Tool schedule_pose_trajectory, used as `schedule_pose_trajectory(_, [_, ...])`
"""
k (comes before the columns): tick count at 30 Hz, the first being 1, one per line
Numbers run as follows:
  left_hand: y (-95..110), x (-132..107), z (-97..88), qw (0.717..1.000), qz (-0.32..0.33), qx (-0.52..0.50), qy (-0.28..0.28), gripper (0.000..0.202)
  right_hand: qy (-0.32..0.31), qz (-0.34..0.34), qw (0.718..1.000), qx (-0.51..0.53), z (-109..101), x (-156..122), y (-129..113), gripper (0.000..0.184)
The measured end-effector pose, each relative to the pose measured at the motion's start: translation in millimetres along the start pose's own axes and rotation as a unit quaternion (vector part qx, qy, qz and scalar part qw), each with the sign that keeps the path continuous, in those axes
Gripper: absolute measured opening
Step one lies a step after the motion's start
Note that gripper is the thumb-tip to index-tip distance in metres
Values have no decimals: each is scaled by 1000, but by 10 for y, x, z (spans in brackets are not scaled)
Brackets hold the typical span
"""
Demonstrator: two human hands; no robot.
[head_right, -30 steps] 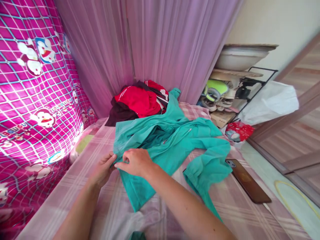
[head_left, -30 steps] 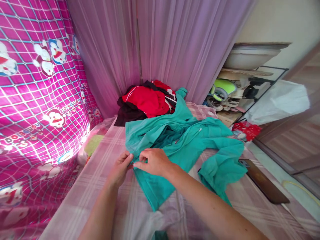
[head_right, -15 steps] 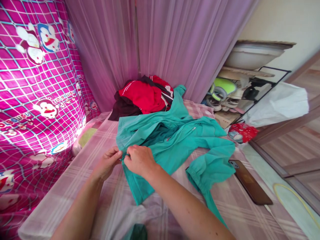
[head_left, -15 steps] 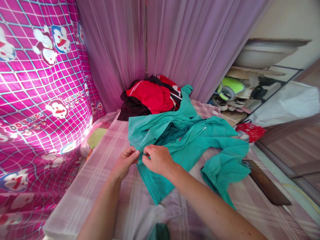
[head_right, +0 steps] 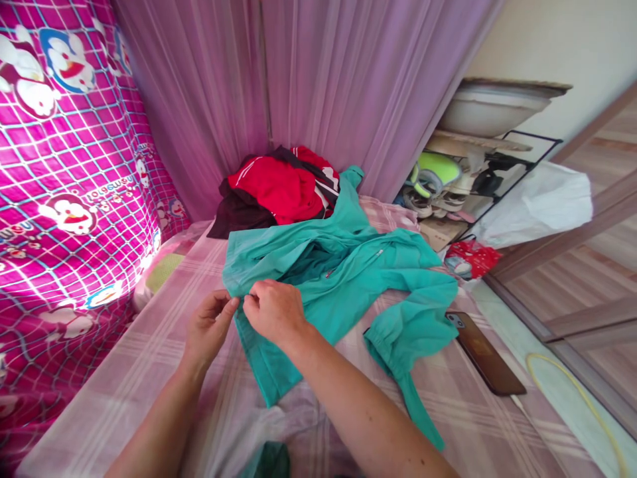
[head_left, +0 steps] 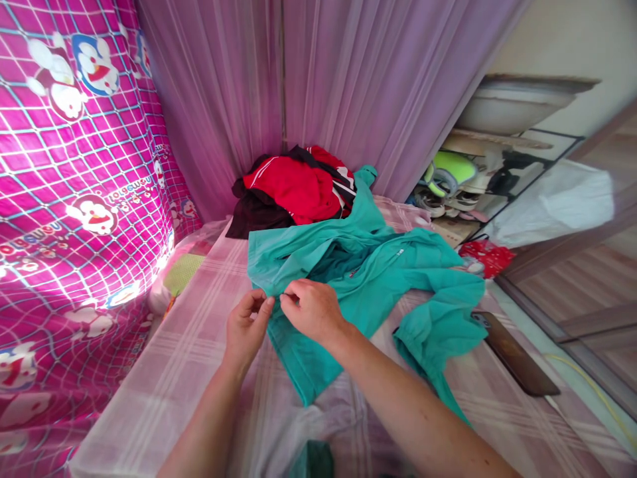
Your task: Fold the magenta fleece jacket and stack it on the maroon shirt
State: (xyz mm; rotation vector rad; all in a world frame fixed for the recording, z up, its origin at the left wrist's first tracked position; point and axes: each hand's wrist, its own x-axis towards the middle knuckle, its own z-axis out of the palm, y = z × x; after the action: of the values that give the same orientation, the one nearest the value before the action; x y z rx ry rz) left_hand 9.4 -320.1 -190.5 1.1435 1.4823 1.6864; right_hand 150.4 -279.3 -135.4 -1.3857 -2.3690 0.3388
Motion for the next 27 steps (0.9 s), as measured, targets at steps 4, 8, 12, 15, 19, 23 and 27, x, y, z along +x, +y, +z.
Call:
schedule_pose_trajectory(4, [16,-4,-21,998,36,41,36,24,18,11,1000,22,22,38,-57,20])
schedule_pose_trajectory(8, [11,10,-29,998,35,23,46,25,42,21,997,55,54,42,-107,19])
schedule_pose_trajectory(12, [25,57,-54,997,-42,-65,-11,33,45,55,988,136,93,35,-117,19])
schedule_pose_trajectory(15, [23,87,-92,991,-82,-89,-50,36,27,78,974,209,129,17,-102,19])
schedule_pose_trajectory(19, [-30,102,-136,989,-97,-96,-62,39,42,67,972,222,155,-18,-81,17])
schedule_pose_trajectory(23, [-12,91,-143,991,-87,-75,-68,41,47,66,973,214,158,-31,-76,18])
schedule_pose_trajectory(27, [63,74,-120,993,-68,-53,-83,37,59,56,977,199,163,-52,-65,17])
